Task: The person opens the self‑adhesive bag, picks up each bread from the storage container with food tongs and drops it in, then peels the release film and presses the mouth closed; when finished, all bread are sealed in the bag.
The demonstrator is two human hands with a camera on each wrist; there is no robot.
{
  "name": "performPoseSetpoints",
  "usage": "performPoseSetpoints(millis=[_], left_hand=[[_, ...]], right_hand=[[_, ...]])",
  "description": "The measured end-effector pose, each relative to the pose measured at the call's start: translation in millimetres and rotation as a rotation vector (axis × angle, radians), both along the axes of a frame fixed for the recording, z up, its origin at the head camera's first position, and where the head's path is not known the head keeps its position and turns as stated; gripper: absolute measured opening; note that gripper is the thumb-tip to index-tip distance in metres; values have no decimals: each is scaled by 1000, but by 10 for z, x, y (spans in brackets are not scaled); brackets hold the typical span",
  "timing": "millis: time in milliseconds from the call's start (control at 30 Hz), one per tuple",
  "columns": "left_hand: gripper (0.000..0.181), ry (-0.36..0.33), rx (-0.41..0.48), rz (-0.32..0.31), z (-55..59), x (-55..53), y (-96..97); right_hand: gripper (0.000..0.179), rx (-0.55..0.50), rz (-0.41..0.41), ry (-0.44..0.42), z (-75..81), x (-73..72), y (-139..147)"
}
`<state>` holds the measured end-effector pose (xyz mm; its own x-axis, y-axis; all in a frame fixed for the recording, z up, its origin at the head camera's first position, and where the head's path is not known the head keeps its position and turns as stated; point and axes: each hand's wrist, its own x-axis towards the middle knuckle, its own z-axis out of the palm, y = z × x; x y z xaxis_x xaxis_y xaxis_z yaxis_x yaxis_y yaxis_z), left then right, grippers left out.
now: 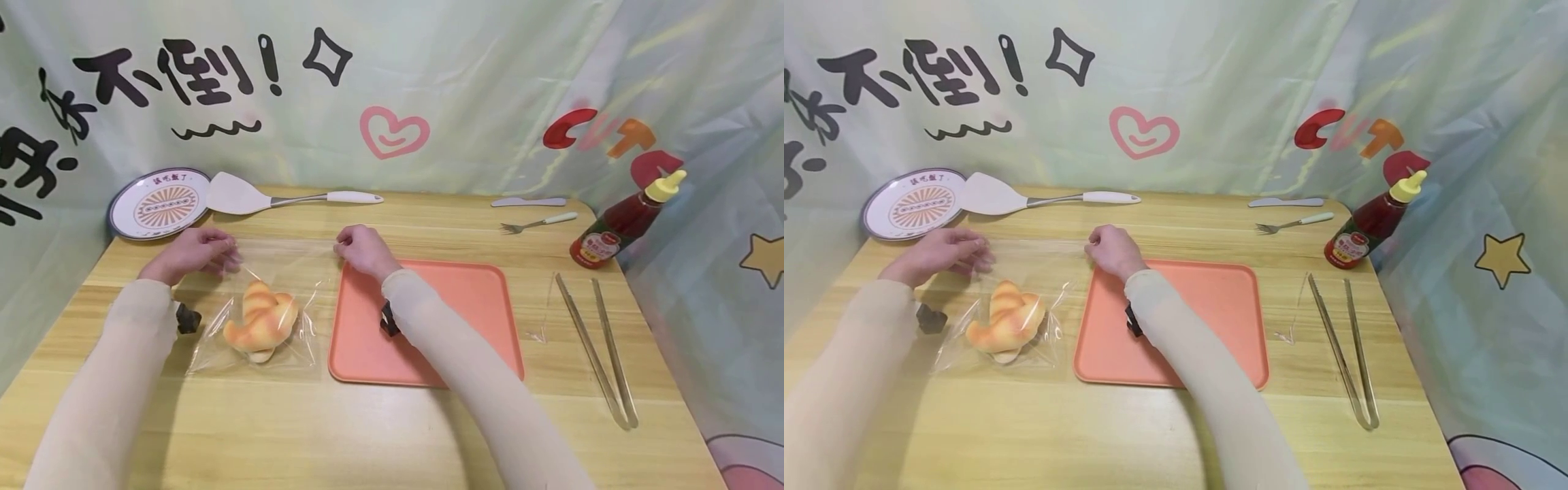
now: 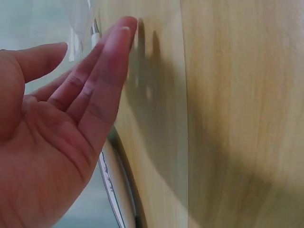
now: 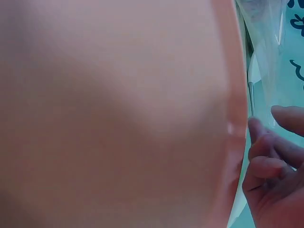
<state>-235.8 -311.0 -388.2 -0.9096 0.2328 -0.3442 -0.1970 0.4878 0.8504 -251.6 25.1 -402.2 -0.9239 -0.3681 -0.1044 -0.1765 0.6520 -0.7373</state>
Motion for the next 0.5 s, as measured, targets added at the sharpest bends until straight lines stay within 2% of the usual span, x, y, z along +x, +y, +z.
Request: performPoseSetpoints(millis=[133, 233, 267, 400, 500], left_hand=[[51, 19, -4, -15, -16, 2, -1], [57, 58, -69, -39, -4, 29, -20], [59, 74, -102, -52, 8, 45, -25], [65, 173, -336, -115, 77, 142, -51], [70, 221, -461, -125, 131, 244, -59]], right_hand=[[34, 16, -7, 5, 24, 28, 89], [32, 34, 4, 27, 80, 59, 210], [32, 42, 8, 32, 108, 72, 260], [35, 104, 27, 43, 239, 135, 521], [42, 154, 36, 42, 338, 208, 767]])
